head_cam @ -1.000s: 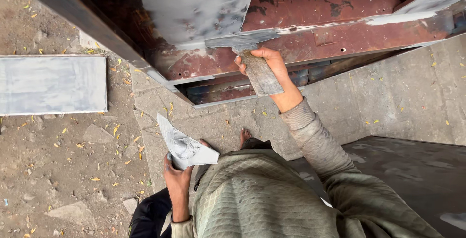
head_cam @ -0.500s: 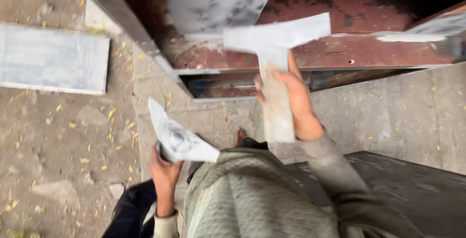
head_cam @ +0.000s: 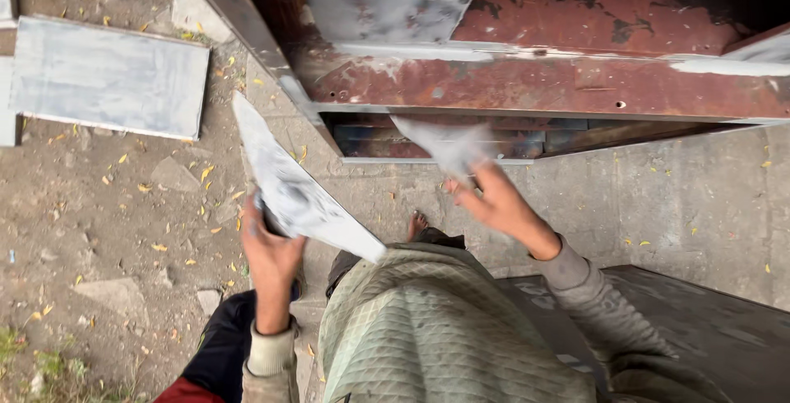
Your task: The person applies a white putty-like substance to the underside of a reddish-brown metal structure using a trowel and a flat spreader. They repeatedly scoop material from the trowel and smooth it onto the surface.
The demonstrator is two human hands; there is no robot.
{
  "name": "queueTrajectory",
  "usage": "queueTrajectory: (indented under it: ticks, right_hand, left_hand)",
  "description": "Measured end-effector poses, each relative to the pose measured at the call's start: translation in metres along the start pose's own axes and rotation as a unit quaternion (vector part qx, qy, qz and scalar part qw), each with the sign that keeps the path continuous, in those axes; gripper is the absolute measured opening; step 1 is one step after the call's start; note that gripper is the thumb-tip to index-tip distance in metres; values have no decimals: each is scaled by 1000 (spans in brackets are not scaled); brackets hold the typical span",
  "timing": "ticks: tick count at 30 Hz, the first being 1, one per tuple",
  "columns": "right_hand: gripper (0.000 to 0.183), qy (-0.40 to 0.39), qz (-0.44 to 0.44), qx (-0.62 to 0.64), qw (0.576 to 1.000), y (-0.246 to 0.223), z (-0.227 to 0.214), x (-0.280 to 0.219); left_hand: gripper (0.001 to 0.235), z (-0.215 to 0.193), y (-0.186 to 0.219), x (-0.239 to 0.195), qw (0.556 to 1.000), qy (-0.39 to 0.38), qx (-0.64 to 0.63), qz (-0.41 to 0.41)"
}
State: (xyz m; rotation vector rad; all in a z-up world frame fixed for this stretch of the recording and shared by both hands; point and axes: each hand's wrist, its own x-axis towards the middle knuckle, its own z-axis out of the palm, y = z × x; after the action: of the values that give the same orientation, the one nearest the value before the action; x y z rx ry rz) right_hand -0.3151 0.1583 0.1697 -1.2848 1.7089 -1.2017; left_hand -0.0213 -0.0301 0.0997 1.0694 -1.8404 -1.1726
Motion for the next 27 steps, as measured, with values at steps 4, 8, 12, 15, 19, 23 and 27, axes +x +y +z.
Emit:
queueTrajectory:
  ticks: [4,8,12,15,19,23,27]
  right_hand:
    - [56,114,132,409,896,-5,11,43]
    - [44,109,162,510,838,0,26,101]
    - [40,100,201,498,838,8,31,118]
    - [34,120,215,485,839,7,34,125]
    - [36,125,222,483,838,4,35,136]
    - [35,115,233,467,846,10,35,143]
    - [35,112,242,463,845,15,31,150]
  left_hand:
    - [70,-7,-7,13,997,4,8,-79]
    - [73,-12,-19,7,996,-23,1,-90]
    - [75,-17,-38,-5,993,-16,19,-114]
    - [79,-22,-55,-4,991,-21,37,-128]
    - [86,-27,-74,4,991,-27,70,-112]
    - [87,-33,-87,5,991,-34,67,-112]
    - [81,-38,-92,2,989,-49,29,-139]
